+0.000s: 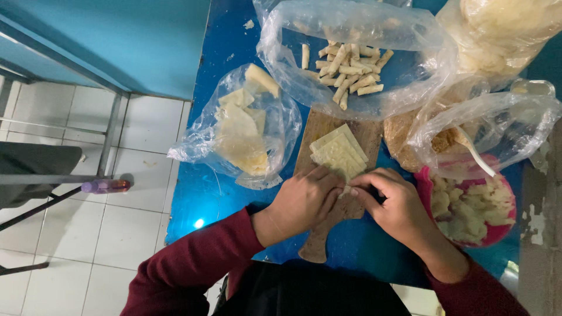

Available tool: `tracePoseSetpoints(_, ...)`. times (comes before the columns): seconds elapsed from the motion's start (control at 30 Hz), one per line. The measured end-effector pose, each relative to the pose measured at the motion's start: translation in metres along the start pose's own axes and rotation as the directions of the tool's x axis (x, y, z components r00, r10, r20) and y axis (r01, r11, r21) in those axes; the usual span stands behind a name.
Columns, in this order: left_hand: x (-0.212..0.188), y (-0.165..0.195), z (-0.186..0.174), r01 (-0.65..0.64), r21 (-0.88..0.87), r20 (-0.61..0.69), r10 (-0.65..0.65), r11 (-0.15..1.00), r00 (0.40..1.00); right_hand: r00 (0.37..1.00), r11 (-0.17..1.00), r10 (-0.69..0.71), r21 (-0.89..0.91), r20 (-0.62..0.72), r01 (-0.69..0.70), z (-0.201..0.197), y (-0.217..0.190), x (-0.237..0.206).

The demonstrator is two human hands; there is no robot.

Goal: The person spoons brown filling from a plastic bag onto thin square wrappers on a wooden board, folds the wrappers over the filling into triangles, and places the folded pieces into a pink bowl. They repeat this cycle, occasionally pressing the edges to seal each piece.

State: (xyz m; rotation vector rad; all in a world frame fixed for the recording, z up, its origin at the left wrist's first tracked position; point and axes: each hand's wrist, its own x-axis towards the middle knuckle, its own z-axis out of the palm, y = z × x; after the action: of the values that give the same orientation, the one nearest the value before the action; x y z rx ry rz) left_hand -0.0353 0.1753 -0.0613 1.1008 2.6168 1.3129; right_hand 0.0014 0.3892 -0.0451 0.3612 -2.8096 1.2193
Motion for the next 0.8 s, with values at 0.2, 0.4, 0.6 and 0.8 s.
tracePoseSetpoints(0.2,-0.002,0.002,0.004,0.054,0.027,0.012,-0.054,0.998,0.998,1.0,0.997,0.018,-0.071,0.004,-0.018,0.004,0.003,-0.002)
tracePoseSetpoints(0.4,-0.001,0.003,0.005,0.03,0.088,-0.035,-0.027,0.996,0.999,0.984,0.984,0.175,-0.035,0.044,-0.174,0.006,0.003,-0.001)
tracePoseSetpoints(0.6,-0.002,0.001,0.005,0.014,0.015,-0.042,-0.013,1.0,0.999,0.993,0.981,-0.117,-0.161,-0.028,0.111,0.006,-0.008,-0.006)
tracePoseSetpoints(0.8,-0.008,0.001,0.004,-0.071,0.109,-0.005,0.072,0.992,0.997,0.979,0.934,-0.203,-0.302,-0.002,0.193,0.004,-0.022,-0.012)
